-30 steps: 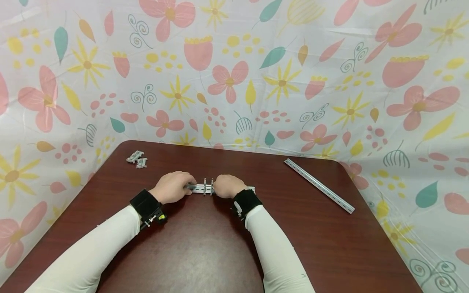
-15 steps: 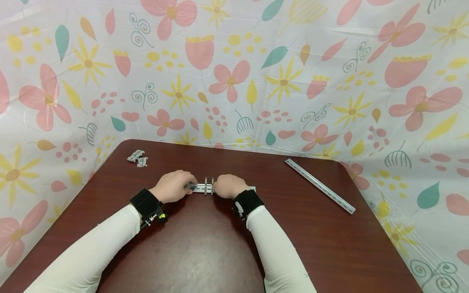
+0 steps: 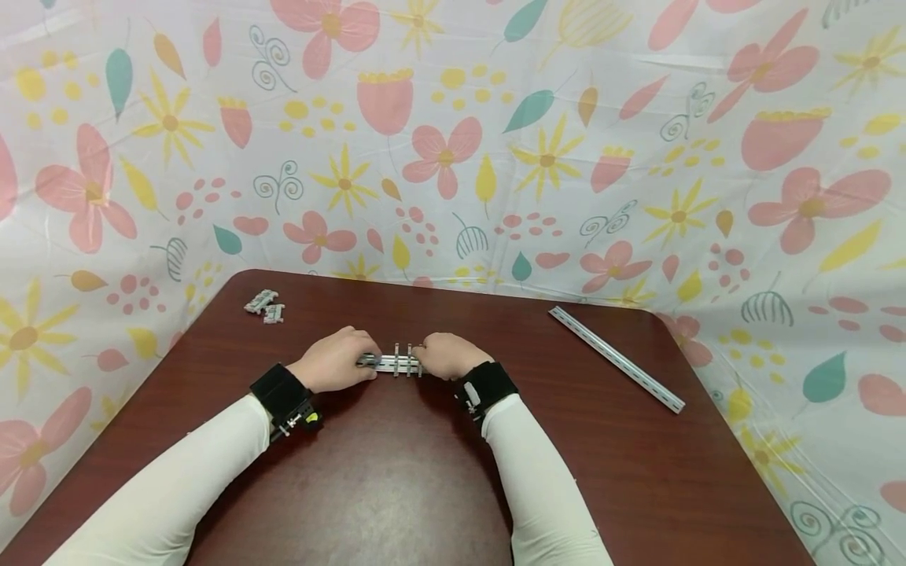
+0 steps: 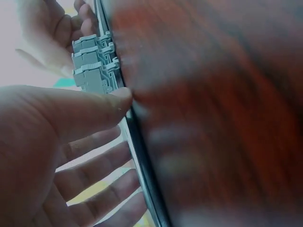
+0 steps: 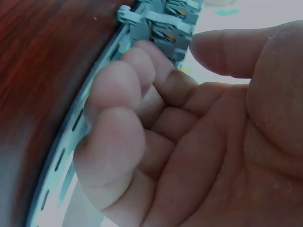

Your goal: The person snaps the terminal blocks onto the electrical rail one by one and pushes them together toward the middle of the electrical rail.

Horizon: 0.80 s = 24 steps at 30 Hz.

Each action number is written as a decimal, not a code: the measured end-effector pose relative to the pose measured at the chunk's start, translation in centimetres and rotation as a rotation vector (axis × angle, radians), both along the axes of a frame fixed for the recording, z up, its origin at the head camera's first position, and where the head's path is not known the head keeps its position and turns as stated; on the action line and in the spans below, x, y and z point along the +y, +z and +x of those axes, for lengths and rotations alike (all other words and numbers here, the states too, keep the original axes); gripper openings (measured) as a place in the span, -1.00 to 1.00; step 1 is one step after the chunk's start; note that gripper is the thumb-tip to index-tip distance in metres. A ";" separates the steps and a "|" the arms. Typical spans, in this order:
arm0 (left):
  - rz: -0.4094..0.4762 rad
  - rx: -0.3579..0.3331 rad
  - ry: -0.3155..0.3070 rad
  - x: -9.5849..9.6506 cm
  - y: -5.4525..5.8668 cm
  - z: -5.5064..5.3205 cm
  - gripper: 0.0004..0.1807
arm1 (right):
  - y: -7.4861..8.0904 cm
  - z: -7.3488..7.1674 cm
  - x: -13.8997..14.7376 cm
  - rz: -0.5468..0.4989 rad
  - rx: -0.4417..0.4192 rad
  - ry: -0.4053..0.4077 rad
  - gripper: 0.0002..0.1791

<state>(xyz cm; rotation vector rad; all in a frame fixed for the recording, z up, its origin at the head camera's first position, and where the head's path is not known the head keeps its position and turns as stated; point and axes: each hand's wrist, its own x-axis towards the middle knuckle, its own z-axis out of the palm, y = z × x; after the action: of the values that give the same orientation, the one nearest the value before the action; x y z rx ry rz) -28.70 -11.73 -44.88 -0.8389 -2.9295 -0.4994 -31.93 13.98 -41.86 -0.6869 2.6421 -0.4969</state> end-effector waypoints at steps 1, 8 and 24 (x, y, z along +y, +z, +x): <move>0.000 -0.006 0.003 0.1 0.0 0.0 -0.73 | 0.0 -0.1 0.2 -0.016 -0.001 0.005 -0.52; 0.042 -0.029 -0.006 1.2 0.1 -0.4 -0.72 | 0.0 -0.6 1.2 -0.052 0.010 0.098 -0.65; 0.091 -0.041 -0.012 2.3 -0.3 -1.2 -0.65 | -0.5 -0.8 1.2 -0.080 0.012 0.030 -0.73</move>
<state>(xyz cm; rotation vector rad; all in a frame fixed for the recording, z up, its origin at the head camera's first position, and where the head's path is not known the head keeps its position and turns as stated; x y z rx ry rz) -29.88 -9.44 -45.16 -0.8462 -2.9137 -0.6534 -32.72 15.14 -42.35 -0.7545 2.6313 -0.5946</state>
